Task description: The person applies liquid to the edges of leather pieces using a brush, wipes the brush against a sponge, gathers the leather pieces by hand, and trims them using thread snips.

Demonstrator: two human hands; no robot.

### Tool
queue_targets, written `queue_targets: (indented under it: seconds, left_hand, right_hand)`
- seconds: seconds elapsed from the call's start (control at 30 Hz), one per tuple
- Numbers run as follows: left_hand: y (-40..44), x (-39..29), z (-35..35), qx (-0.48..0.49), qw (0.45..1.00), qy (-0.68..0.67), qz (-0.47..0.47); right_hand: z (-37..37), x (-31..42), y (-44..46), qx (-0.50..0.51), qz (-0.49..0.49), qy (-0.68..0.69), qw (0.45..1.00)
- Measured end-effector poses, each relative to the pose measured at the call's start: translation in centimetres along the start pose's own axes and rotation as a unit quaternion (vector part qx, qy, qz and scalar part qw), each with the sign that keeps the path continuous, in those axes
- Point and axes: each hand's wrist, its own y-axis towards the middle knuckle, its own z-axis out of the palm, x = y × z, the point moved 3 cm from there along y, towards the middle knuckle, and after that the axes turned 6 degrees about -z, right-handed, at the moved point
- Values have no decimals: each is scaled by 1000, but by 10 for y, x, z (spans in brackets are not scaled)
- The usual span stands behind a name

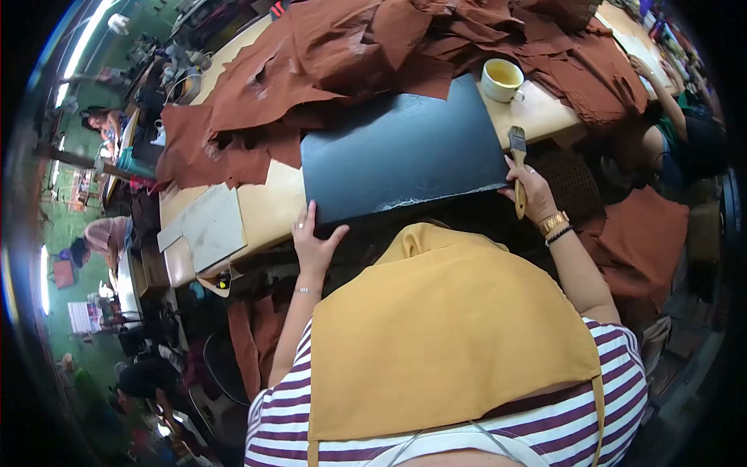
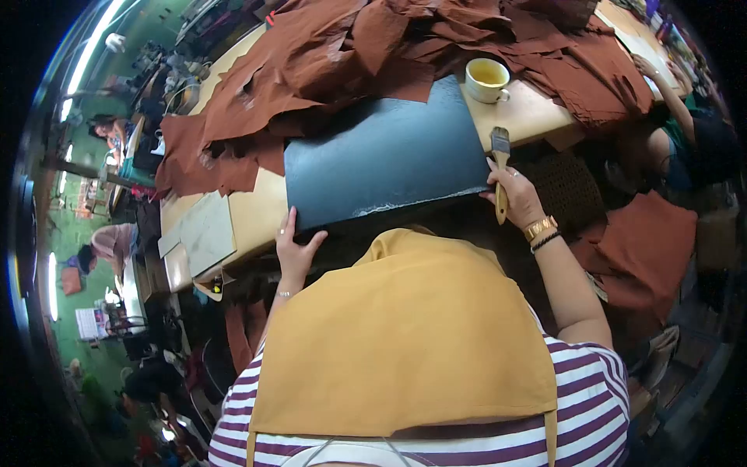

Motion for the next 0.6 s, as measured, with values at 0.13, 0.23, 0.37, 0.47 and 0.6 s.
queue_targets:
  seconds: [0.13,0.23,0.37,0.47,0.6]
  left_hand:
    - [-30,3,14,-38,996,68,-51]
    - [-34,18,19,-57,988,142,-28]
    - [-21,21,7,-50,983,173,17]
    - [-13,28,7,-60,981,185,0]
    - [-5,42,10,-63,980,188,-13]
  right_hand:
    - [-24,-9,28,18,-5,-27,999]
    - [-30,-12,40,43,-85,-102,990]
    - [-29,-14,47,83,-106,-128,983]
    - [-16,-25,53,69,-111,-139,982]
    - [-2,-30,68,55,-103,-146,982]
